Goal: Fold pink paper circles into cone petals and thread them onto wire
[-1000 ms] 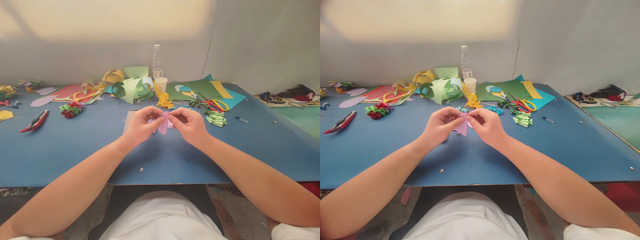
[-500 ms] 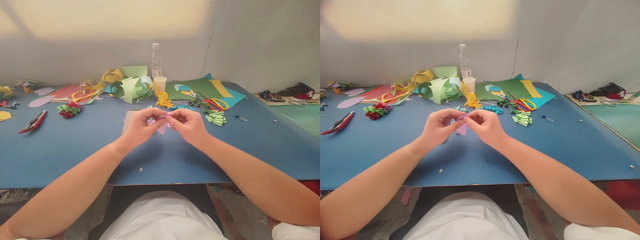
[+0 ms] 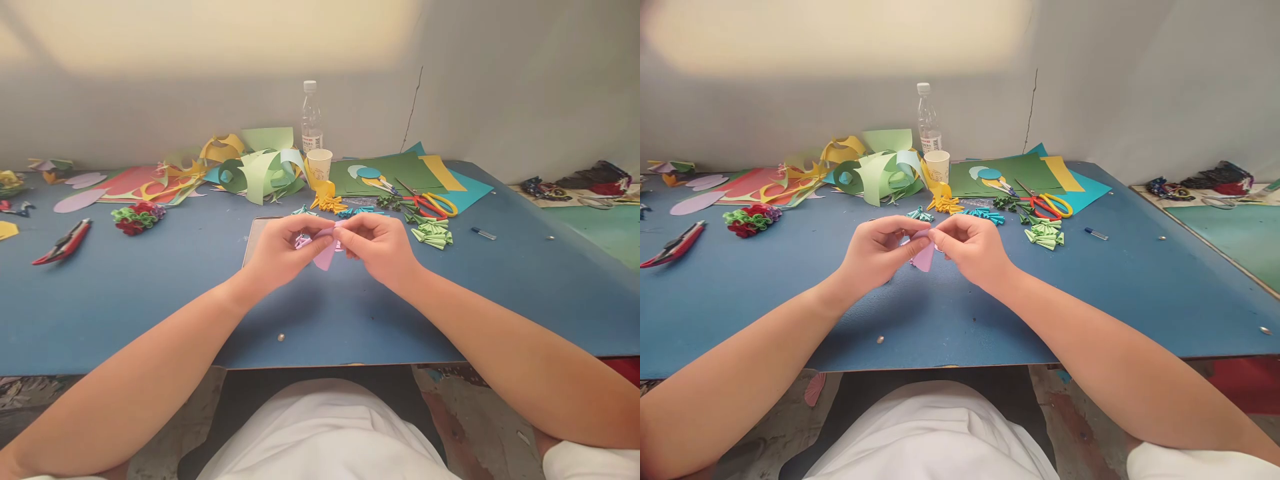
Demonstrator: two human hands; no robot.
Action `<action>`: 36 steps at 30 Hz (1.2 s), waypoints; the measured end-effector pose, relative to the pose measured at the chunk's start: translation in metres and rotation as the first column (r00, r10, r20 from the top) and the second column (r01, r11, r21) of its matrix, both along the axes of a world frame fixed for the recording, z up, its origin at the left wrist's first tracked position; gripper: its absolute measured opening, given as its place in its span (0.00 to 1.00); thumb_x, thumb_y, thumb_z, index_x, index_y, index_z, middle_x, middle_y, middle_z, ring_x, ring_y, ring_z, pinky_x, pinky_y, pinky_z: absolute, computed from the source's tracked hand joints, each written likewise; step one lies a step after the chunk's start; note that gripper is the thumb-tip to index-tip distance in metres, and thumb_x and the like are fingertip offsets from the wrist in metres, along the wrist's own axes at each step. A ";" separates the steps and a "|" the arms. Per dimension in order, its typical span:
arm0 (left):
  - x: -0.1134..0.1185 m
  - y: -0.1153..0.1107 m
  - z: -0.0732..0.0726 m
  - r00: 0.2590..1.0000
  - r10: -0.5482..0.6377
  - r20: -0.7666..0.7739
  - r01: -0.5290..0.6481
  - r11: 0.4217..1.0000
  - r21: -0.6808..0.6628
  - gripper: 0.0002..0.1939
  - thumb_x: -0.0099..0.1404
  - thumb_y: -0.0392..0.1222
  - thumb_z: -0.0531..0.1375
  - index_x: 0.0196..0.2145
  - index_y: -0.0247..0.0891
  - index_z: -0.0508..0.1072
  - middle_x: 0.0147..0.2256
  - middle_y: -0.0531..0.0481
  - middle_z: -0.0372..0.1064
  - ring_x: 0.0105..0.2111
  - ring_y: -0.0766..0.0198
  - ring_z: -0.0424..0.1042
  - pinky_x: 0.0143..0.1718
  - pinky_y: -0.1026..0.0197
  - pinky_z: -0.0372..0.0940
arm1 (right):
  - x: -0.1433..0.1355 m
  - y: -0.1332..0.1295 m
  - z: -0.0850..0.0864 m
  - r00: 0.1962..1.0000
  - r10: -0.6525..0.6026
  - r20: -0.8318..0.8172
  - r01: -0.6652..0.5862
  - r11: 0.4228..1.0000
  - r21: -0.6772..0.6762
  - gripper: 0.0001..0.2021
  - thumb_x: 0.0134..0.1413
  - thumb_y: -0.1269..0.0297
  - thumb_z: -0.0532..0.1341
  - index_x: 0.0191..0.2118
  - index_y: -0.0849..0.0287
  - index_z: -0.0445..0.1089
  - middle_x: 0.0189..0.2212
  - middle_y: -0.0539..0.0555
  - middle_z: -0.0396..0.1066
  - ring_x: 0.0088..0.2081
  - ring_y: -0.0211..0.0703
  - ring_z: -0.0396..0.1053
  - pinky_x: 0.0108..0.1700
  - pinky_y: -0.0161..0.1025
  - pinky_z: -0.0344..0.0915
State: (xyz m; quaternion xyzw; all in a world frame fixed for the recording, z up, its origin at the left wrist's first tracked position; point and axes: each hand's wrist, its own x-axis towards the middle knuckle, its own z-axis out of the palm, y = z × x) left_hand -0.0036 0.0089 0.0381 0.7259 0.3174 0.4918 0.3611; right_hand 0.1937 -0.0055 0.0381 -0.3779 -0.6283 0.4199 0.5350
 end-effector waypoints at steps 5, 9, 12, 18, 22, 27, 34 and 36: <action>-0.002 0.001 0.001 0.999 -0.015 0.036 0.018 0.995 -0.100 0.10 0.63 0.41 0.71 0.43 0.42 0.84 0.37 0.47 0.82 0.37 0.59 0.78 0.39 0.55 0.72 | 0.003 0.000 0.009 0.991 -0.102 -0.085 0.106 0.993 0.044 0.09 0.57 0.61 0.68 0.27 0.57 0.74 0.21 0.48 0.70 0.23 0.36 0.65 0.27 0.37 0.66; -0.001 0.000 0.001 0.998 -0.019 0.065 0.029 0.988 -0.154 0.10 0.63 0.42 0.72 0.43 0.42 0.84 0.38 0.47 0.82 0.36 0.60 0.78 0.36 0.57 0.72 | 0.004 0.000 0.007 0.992 -0.123 -0.024 0.125 0.990 0.069 0.09 0.60 0.61 0.66 0.29 0.57 0.74 0.21 0.48 0.69 0.23 0.37 0.65 0.28 0.38 0.66; 0.000 -0.001 0.002 0.998 -0.018 0.062 0.028 0.987 -0.160 0.10 0.62 0.43 0.72 0.42 0.42 0.84 0.39 0.47 0.82 0.37 0.59 0.78 0.37 0.57 0.73 | 0.002 -0.001 0.001 0.995 -0.064 0.072 0.061 0.997 0.055 0.10 0.60 0.58 0.66 0.30 0.57 0.75 0.24 0.49 0.72 0.25 0.38 0.66 0.28 0.39 0.67; 0.001 -0.002 0.004 0.998 -0.030 0.055 0.037 0.989 -0.144 0.10 0.62 0.44 0.72 0.42 0.42 0.84 0.39 0.47 0.83 0.38 0.58 0.79 0.39 0.57 0.73 | 0.002 -0.001 -0.005 0.994 -0.035 0.107 0.027 0.997 0.073 0.11 0.60 0.55 0.68 0.32 0.56 0.76 0.30 0.52 0.77 0.27 0.39 0.68 0.29 0.39 0.68; 0.001 -0.001 0.003 0.996 -0.046 0.080 0.057 0.989 -0.140 0.09 0.64 0.42 0.72 0.42 0.42 0.84 0.40 0.48 0.83 0.39 0.59 0.80 0.40 0.57 0.74 | 0.003 0.000 -0.004 0.994 -0.033 0.107 0.025 0.997 0.076 0.11 0.61 0.55 0.68 0.32 0.56 0.77 0.31 0.52 0.78 0.27 0.39 0.68 0.30 0.39 0.68; 0.001 -0.001 0.003 0.994 -0.042 0.099 0.057 0.987 -0.149 0.09 0.63 0.43 0.72 0.42 0.42 0.84 0.39 0.47 0.82 0.37 0.60 0.80 0.39 0.57 0.74 | 0.003 -0.001 -0.003 0.995 -0.002 0.098 -0.004 0.998 0.062 0.09 0.59 0.58 0.69 0.32 0.57 0.76 0.27 0.50 0.75 0.26 0.37 0.67 0.29 0.38 0.67; 0.001 -0.003 0.005 0.997 -0.060 0.043 0.065 0.990 -0.124 0.09 0.64 0.43 0.72 0.41 0.41 0.84 0.37 0.47 0.82 0.37 0.60 0.79 0.39 0.58 0.73 | 0.002 0.000 -0.004 0.998 0.023 0.062 -0.025 0.999 0.031 0.08 0.59 0.60 0.69 0.32 0.58 0.76 0.27 0.50 0.74 0.25 0.36 0.66 0.28 0.37 0.65; 0.001 -0.002 0.004 0.997 -0.069 0.023 0.071 0.990 -0.119 0.08 0.64 0.43 0.71 0.41 0.41 0.84 0.36 0.48 0.81 0.36 0.61 0.78 0.39 0.59 0.72 | 0.003 0.000 -0.004 0.997 0.019 0.070 -0.022 0.999 0.030 0.07 0.58 0.61 0.69 0.32 0.58 0.76 0.27 0.50 0.75 0.26 0.37 0.66 0.29 0.37 0.65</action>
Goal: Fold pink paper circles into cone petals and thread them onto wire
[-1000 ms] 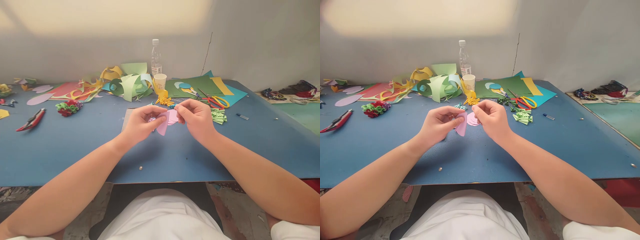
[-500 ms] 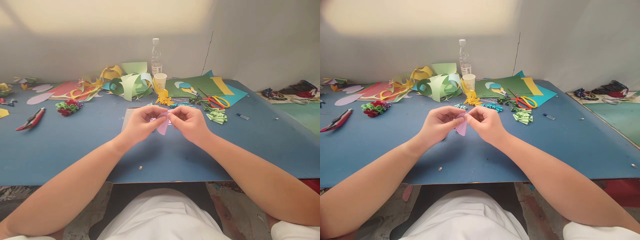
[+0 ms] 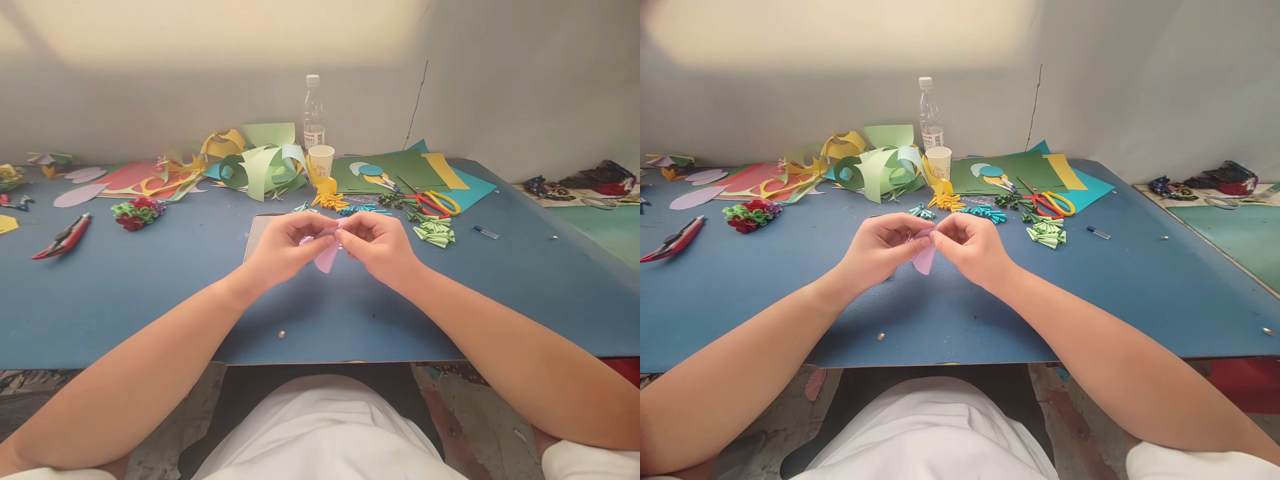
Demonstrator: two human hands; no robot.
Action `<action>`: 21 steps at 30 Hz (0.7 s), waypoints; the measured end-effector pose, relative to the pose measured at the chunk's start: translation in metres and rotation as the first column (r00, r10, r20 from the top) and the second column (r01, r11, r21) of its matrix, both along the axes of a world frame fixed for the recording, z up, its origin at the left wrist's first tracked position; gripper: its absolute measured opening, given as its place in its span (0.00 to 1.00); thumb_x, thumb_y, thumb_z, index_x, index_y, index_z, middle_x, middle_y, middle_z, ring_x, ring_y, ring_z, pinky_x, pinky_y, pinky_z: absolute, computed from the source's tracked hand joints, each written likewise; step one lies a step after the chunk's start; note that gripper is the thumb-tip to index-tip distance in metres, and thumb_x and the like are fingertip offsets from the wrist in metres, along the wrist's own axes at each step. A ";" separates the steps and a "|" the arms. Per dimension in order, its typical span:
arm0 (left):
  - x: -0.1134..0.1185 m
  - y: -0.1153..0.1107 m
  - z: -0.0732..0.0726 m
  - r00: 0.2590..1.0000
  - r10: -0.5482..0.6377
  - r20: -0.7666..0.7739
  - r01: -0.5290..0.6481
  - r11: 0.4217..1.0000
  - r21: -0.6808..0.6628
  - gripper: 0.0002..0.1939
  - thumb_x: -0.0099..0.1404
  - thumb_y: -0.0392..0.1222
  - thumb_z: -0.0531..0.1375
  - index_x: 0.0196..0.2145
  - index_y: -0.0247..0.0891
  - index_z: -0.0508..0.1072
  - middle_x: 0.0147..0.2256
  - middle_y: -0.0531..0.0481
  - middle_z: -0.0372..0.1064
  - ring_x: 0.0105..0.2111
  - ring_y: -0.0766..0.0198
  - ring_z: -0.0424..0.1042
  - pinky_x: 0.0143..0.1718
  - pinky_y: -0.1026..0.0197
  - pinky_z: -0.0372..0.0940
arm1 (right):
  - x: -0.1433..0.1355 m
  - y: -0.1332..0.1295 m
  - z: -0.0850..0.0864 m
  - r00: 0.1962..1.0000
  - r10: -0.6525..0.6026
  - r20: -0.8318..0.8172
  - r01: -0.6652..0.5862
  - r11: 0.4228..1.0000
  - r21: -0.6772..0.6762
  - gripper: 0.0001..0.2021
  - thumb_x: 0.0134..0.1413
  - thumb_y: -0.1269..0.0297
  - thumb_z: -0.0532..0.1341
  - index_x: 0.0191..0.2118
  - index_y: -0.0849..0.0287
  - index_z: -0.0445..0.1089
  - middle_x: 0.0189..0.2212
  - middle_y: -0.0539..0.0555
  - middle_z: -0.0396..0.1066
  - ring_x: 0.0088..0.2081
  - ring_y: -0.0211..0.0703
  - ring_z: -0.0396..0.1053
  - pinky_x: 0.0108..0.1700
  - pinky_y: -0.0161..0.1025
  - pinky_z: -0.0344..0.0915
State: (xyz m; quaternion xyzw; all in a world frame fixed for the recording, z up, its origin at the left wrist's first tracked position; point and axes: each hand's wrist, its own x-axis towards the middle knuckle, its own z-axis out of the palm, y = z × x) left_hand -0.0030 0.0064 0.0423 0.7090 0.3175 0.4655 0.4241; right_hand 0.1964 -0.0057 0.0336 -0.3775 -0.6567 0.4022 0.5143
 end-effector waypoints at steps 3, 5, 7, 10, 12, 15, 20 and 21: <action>0.000 0.001 -0.001 1.000 0.002 -0.016 -0.002 1.000 0.004 0.07 0.63 0.42 0.71 0.40 0.40 0.84 0.35 0.48 0.81 0.36 0.61 0.77 0.39 0.59 0.71 | 0.001 0.000 0.001 1.000 0.004 0.008 -0.003 1.000 -0.009 0.08 0.58 0.62 0.68 0.31 0.59 0.76 0.25 0.49 0.73 0.25 0.36 0.65 0.28 0.37 0.64; -0.001 0.001 -0.001 1.000 -0.010 -0.009 0.010 1.000 -0.001 0.08 0.64 0.41 0.71 0.41 0.40 0.84 0.36 0.47 0.81 0.36 0.60 0.77 0.39 0.58 0.71 | 0.001 0.000 0.002 1.000 0.024 -0.017 -0.024 1.000 -0.012 0.08 0.59 0.62 0.68 0.30 0.59 0.76 0.24 0.48 0.71 0.25 0.36 0.65 0.27 0.37 0.63; -0.001 0.002 -0.001 1.000 -0.030 -0.004 0.030 1.000 -0.010 0.08 0.64 0.41 0.70 0.42 0.40 0.84 0.36 0.47 0.81 0.36 0.60 0.77 0.39 0.58 0.71 | 0.001 0.000 0.003 0.998 0.033 -0.053 -0.034 0.999 -0.015 0.11 0.61 0.61 0.66 0.29 0.59 0.75 0.23 0.48 0.69 0.25 0.37 0.65 0.28 0.37 0.63; -0.001 0.002 -0.002 0.999 -0.029 0.013 0.030 0.999 -0.033 0.09 0.64 0.40 0.70 0.43 0.41 0.84 0.37 0.47 0.81 0.36 0.61 0.76 0.38 0.58 0.70 | 0.002 0.001 0.005 0.998 0.007 -0.059 -0.009 1.000 -0.029 0.14 0.64 0.62 0.62 0.27 0.59 0.74 0.22 0.49 0.69 0.24 0.37 0.65 0.28 0.37 0.63; -0.001 0.002 -0.002 0.999 -0.017 0.040 0.020 0.998 -0.067 0.10 0.64 0.40 0.70 0.44 0.41 0.83 0.38 0.48 0.81 0.36 0.62 0.76 0.38 0.58 0.70 | 0.003 0.002 0.003 1.000 0.008 -0.021 -0.009 1.000 -0.013 0.14 0.65 0.62 0.61 0.27 0.59 0.73 0.23 0.49 0.69 0.24 0.37 0.65 0.28 0.37 0.64; -0.001 0.002 -0.002 0.999 -0.005 0.048 0.010 0.996 -0.092 0.11 0.64 0.41 0.70 0.46 0.42 0.83 0.39 0.47 0.81 0.36 0.62 0.76 0.38 0.58 0.70 | 0.002 0.003 -0.001 0.998 0.039 0.048 -0.041 0.999 0.030 0.12 0.64 0.62 0.62 0.28 0.58 0.71 0.23 0.48 0.68 0.25 0.37 0.65 0.28 0.37 0.63; 0.000 0.001 -0.001 1.000 -0.002 0.025 0.003 0.999 -0.054 0.11 0.64 0.43 0.70 0.45 0.42 0.83 0.38 0.48 0.80 0.36 0.63 0.75 0.38 0.60 0.69 | 0.001 0.003 -0.003 0.991 0.004 0.137 -0.021 0.992 0.127 0.09 0.65 0.62 0.62 0.32 0.58 0.72 0.24 0.48 0.69 0.24 0.37 0.64 0.27 0.37 0.61; -0.001 0.001 -0.001 1.000 -0.004 0.013 0.005 0.999 -0.041 0.11 0.65 0.43 0.70 0.45 0.42 0.83 0.38 0.48 0.80 0.35 0.63 0.74 0.38 0.60 0.68 | 0.001 0.003 -0.002 0.988 -0.007 0.157 -0.016 0.989 0.145 0.09 0.65 0.62 0.62 0.33 0.58 0.72 0.25 0.49 0.70 0.25 0.38 0.64 0.27 0.37 0.61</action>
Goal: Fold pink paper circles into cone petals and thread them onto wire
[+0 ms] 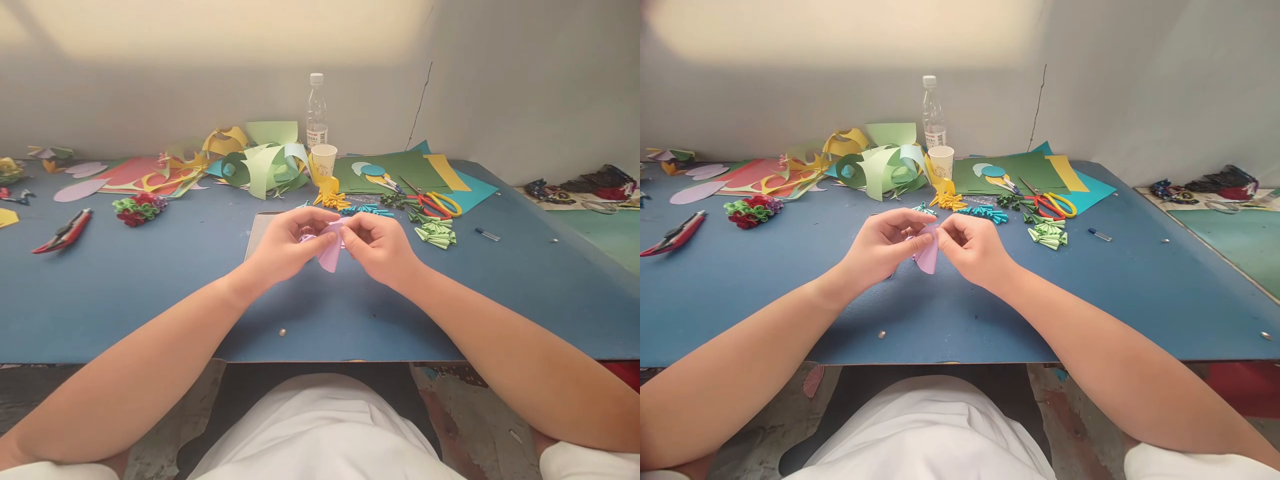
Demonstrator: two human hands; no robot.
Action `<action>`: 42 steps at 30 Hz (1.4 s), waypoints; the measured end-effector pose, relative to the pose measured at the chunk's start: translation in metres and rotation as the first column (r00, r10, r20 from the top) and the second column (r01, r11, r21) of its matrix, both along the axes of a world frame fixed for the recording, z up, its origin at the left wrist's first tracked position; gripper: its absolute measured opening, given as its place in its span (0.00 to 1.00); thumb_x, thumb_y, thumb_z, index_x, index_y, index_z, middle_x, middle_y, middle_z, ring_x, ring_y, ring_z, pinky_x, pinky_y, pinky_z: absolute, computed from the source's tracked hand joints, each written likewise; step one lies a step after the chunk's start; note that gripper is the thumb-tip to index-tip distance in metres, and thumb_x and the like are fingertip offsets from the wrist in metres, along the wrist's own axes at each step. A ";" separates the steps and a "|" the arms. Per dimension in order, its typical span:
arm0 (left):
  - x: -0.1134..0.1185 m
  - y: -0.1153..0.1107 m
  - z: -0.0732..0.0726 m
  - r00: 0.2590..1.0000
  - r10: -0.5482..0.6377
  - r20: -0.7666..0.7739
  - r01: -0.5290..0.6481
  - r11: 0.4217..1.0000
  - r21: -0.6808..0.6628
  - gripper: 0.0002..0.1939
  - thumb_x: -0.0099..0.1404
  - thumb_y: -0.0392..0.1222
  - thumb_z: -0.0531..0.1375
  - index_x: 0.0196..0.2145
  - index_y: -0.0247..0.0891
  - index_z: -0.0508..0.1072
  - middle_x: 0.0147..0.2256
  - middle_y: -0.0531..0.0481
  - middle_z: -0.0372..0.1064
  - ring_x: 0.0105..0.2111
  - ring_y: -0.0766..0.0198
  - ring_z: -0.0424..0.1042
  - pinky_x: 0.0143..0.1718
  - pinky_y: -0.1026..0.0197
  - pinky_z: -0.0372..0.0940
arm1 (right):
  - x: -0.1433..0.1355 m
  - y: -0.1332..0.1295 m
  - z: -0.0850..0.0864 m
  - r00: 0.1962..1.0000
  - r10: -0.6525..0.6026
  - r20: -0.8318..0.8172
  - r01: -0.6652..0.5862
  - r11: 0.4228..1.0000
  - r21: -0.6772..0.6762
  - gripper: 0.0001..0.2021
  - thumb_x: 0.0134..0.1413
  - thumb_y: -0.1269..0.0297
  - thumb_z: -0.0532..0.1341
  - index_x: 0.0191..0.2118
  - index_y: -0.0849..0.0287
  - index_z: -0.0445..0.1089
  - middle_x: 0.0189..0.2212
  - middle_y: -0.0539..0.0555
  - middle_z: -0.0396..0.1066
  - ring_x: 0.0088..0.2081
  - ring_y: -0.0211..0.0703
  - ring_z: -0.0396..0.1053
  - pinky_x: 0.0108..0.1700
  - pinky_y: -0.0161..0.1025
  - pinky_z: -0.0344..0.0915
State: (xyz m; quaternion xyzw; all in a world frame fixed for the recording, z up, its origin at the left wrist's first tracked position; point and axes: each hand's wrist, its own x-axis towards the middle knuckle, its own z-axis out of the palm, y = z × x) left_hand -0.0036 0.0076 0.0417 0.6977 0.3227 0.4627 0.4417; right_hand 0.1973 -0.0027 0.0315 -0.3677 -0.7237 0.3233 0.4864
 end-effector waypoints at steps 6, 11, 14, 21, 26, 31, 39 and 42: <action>-0.002 -0.001 0.006 0.987 0.030 -0.156 -0.025 0.999 0.032 0.11 0.69 0.48 0.66 0.35 0.39 0.80 0.31 0.50 0.75 0.31 0.65 0.70 0.34 0.62 0.64 | 0.001 0.003 0.000 0.989 0.003 0.146 -0.014 0.997 0.074 0.09 0.65 0.62 0.61 0.33 0.58 0.71 0.29 0.53 0.73 0.28 0.41 0.68 0.29 0.39 0.62; -0.003 0.000 0.004 0.991 0.039 -0.127 -0.039 0.999 0.001 0.13 0.69 0.49 0.65 0.32 0.37 0.78 0.28 0.50 0.72 0.29 0.64 0.67 0.30 0.61 0.61 | 0.000 0.003 0.000 0.994 0.032 0.104 -0.029 0.999 -0.023 0.08 0.63 0.62 0.62 0.33 0.58 0.71 0.29 0.52 0.73 0.28 0.40 0.67 0.29 0.39 0.63; -0.002 0.000 0.002 0.996 0.024 -0.083 -0.027 0.999 -0.040 0.13 0.70 0.49 0.64 0.33 0.37 0.78 0.30 0.49 0.74 0.30 0.62 0.71 0.31 0.59 0.63 | 0.000 0.002 0.002 0.991 0.065 0.118 -0.055 0.995 -0.084 0.07 0.63 0.64 0.62 0.33 0.58 0.72 0.29 0.52 0.73 0.27 0.39 0.64 0.28 0.38 0.61; -0.002 -0.001 0.005 0.969 0.090 -0.232 -0.075 0.994 0.075 0.13 0.70 0.49 0.64 0.32 0.38 0.78 0.29 0.49 0.75 0.31 0.62 0.71 0.34 0.59 0.65 | -0.002 0.002 0.004 0.957 0.055 0.284 -0.065 0.997 0.028 0.10 0.66 0.64 0.59 0.31 0.58 0.67 0.23 0.47 0.62 0.25 0.36 0.55 0.27 0.37 0.54; -0.001 0.000 0.002 0.996 0.090 -0.026 -0.091 0.995 -0.036 0.12 0.69 0.49 0.65 0.32 0.39 0.78 0.29 0.49 0.74 0.29 0.62 0.71 0.31 0.59 0.66 | -0.003 0.002 0.006 0.949 0.041 0.313 -0.072 0.994 0.088 0.12 0.66 0.66 0.57 0.28 0.56 0.63 0.22 0.48 0.62 0.25 0.37 0.55 0.29 0.38 0.53; -0.002 0.006 0.000 0.958 0.199 0.208 -0.171 0.974 -0.147 0.10 0.64 0.48 0.70 0.32 0.40 0.80 0.28 0.51 0.74 0.27 0.64 0.70 0.28 0.60 0.65 | -0.001 0.005 0.007 0.944 0.007 0.330 -0.038 0.996 0.087 0.09 0.62 0.67 0.59 0.29 0.56 0.64 0.22 0.48 0.63 0.25 0.38 0.57 0.30 0.39 0.53; -0.008 0.021 0.000 0.898 0.304 0.318 -0.250 0.947 -0.199 0.12 0.60 0.51 0.73 0.32 0.41 0.80 0.31 0.51 0.73 0.33 0.64 0.71 0.36 0.61 0.68 | 0.003 0.008 0.001 0.970 -0.050 0.238 0.056 0.998 -0.021 0.11 0.55 0.69 0.62 0.24 0.56 0.61 0.20 0.46 0.60 0.24 0.36 0.55 0.27 0.38 0.52; -0.006 0.020 -0.001 0.901 0.297 0.316 -0.245 0.950 -0.193 0.13 0.60 0.53 0.73 0.34 0.42 0.82 0.32 0.51 0.75 0.34 0.63 0.72 0.37 0.61 0.69 | 0.001 0.007 -0.001 0.986 0.000 0.164 0.018 0.994 -0.109 0.12 0.62 0.64 0.60 0.26 0.57 0.65 0.22 0.47 0.63 0.24 0.37 0.61 0.27 0.37 0.57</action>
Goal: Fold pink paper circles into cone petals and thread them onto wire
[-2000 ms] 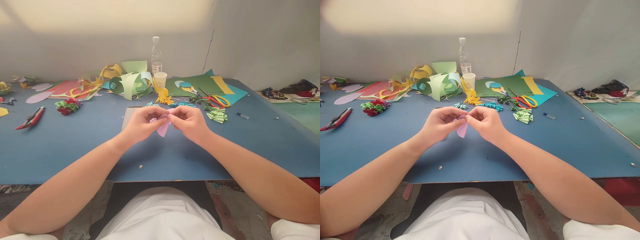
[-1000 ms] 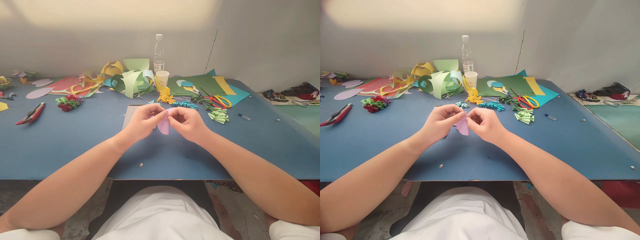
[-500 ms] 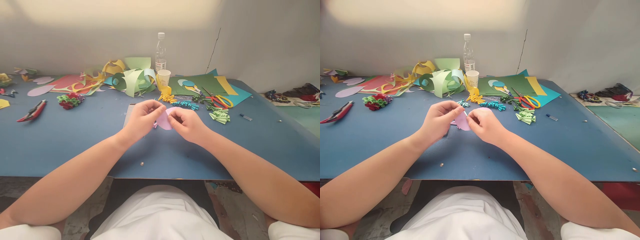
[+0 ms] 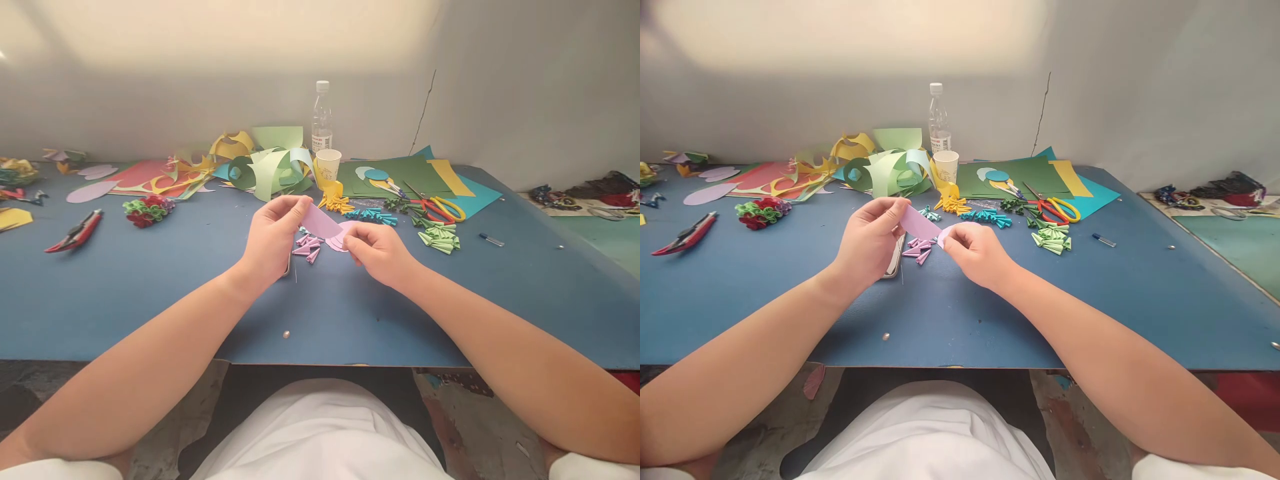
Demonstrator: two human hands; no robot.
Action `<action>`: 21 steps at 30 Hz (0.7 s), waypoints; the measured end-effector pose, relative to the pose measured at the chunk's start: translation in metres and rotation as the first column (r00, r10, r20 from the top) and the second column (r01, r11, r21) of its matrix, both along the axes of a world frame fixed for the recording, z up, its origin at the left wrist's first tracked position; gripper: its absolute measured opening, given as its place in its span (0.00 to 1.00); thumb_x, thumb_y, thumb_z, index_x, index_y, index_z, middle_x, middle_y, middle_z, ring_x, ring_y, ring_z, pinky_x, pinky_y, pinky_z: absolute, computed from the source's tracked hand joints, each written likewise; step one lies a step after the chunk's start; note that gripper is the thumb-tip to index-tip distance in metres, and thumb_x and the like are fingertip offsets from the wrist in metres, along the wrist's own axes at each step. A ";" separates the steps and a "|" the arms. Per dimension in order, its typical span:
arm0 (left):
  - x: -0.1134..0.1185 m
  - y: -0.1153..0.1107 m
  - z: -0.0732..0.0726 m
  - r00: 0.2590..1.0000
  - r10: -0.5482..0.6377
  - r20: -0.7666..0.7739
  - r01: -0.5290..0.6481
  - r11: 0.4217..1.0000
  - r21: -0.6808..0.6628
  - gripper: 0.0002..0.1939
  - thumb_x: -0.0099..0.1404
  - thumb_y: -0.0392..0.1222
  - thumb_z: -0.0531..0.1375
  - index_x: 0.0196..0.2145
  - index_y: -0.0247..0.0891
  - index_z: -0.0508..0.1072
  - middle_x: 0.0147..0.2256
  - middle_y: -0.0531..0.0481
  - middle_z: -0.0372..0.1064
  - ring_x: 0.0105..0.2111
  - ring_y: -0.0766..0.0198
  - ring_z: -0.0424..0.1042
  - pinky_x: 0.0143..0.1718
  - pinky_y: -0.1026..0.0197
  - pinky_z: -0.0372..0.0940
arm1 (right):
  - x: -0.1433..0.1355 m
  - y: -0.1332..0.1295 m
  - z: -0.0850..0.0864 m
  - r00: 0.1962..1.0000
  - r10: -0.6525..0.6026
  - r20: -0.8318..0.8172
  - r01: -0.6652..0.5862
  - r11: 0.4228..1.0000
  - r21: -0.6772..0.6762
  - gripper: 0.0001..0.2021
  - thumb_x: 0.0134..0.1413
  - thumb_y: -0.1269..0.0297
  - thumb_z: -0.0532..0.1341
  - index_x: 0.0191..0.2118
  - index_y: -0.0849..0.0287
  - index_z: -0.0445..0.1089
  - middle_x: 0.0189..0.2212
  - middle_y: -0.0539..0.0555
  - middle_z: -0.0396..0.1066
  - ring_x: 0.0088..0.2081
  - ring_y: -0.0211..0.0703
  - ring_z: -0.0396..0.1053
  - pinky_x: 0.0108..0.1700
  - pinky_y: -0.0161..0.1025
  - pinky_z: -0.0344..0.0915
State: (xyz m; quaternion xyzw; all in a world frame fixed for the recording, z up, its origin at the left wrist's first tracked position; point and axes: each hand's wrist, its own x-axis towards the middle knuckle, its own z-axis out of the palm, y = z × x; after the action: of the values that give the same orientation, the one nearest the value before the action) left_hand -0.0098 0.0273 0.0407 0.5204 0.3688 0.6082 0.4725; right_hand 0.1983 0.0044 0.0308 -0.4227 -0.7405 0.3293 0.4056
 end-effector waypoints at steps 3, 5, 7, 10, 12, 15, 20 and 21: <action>0.003 -0.005 0.001 1.000 -0.017 -0.011 0.018 1.000 0.011 0.12 0.61 0.52 0.72 0.34 0.42 0.82 0.32 0.51 0.76 0.33 0.63 0.72 0.35 0.61 0.68 | -0.002 -0.001 -0.001 0.997 0.021 -0.078 -0.025 0.998 -0.061 0.15 0.66 0.54 0.59 0.31 0.58 0.70 0.26 0.49 0.69 0.25 0.37 0.66 0.27 0.36 0.63; 0.004 -0.008 0.003 1.000 -0.017 -0.016 0.018 0.999 0.029 0.11 0.61 0.51 0.72 0.34 0.42 0.82 0.31 0.51 0.76 0.33 0.63 0.72 0.36 0.61 0.68 | -0.003 -0.002 -0.001 0.992 0.012 -0.129 -0.022 0.997 -0.079 0.16 0.66 0.51 0.60 0.33 0.58 0.71 0.27 0.50 0.71 0.26 0.37 0.67 0.27 0.36 0.64; 0.004 -0.011 0.007 0.999 0.001 -0.048 0.002 0.998 0.059 0.10 0.62 0.50 0.72 0.33 0.41 0.83 0.32 0.51 0.77 0.34 0.63 0.73 0.38 0.60 0.69 | -0.004 -0.003 0.001 0.983 -0.005 -0.186 -0.012 0.996 -0.091 0.16 0.65 0.51 0.63 0.33 0.58 0.71 0.27 0.50 0.71 0.26 0.37 0.67 0.27 0.36 0.64; 0.002 -0.014 0.010 0.981 0.067 -0.180 -0.040 0.988 0.148 0.11 0.63 0.50 0.71 0.33 0.41 0.82 0.32 0.50 0.77 0.34 0.61 0.73 0.39 0.59 0.68 | -0.004 -0.005 0.005 0.961 -0.040 -0.274 0.016 0.996 -0.089 0.16 0.62 0.49 0.66 0.32 0.58 0.72 0.26 0.50 0.72 0.25 0.37 0.66 0.27 0.36 0.63; 0.001 -0.015 0.010 0.964 0.097 -0.247 -0.044 0.976 0.213 0.10 0.64 0.50 0.70 0.33 0.41 0.81 0.32 0.50 0.76 0.33 0.61 0.71 0.37 0.59 0.67 | -0.004 -0.005 0.007 0.947 -0.054 -0.317 0.034 0.997 -0.066 0.17 0.60 0.48 0.67 0.33 0.57 0.72 0.26 0.49 0.71 0.25 0.37 0.66 0.27 0.37 0.63; 0.001 -0.016 0.007 0.967 0.039 -0.253 0.019 0.975 0.223 0.10 0.65 0.50 0.70 0.34 0.42 0.81 0.30 0.51 0.74 0.32 0.62 0.70 0.33 0.60 0.65 | -0.004 -0.007 0.009 0.928 -0.052 -0.369 0.051 0.999 -0.013 0.18 0.59 0.46 0.68 0.33 0.56 0.70 0.24 0.47 0.69 0.24 0.36 0.64 0.27 0.37 0.63; 0.001 -0.017 0.005 0.960 -0.078 -0.270 0.119 0.983 0.141 0.11 0.63 0.51 0.71 0.35 0.41 0.81 0.28 0.51 0.73 0.28 0.63 0.71 0.29 0.60 0.66 | -0.005 -0.011 0.010 0.917 -0.029 -0.398 0.049 0.998 0.041 0.19 0.57 0.44 0.70 0.32 0.55 0.68 0.23 0.46 0.67 0.24 0.36 0.62 0.27 0.38 0.62; 0.001 -0.017 0.005 0.955 -0.105 -0.276 0.144 0.982 0.122 0.11 0.63 0.52 0.71 0.35 0.41 0.81 0.28 0.51 0.73 0.27 0.63 0.71 0.28 0.60 0.66 | -0.005 -0.011 0.010 0.916 -0.024 -0.401 0.044 0.998 0.040 0.19 0.56 0.44 0.70 0.32 0.55 0.69 0.23 0.46 0.67 0.24 0.36 0.62 0.26 0.38 0.61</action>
State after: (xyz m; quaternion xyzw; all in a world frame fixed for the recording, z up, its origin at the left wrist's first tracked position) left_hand -0.0092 0.0100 0.0459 0.6521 0.3520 0.5255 0.4179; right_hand 0.1930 -0.0067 0.0409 -0.3492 -0.6420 0.3839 0.5643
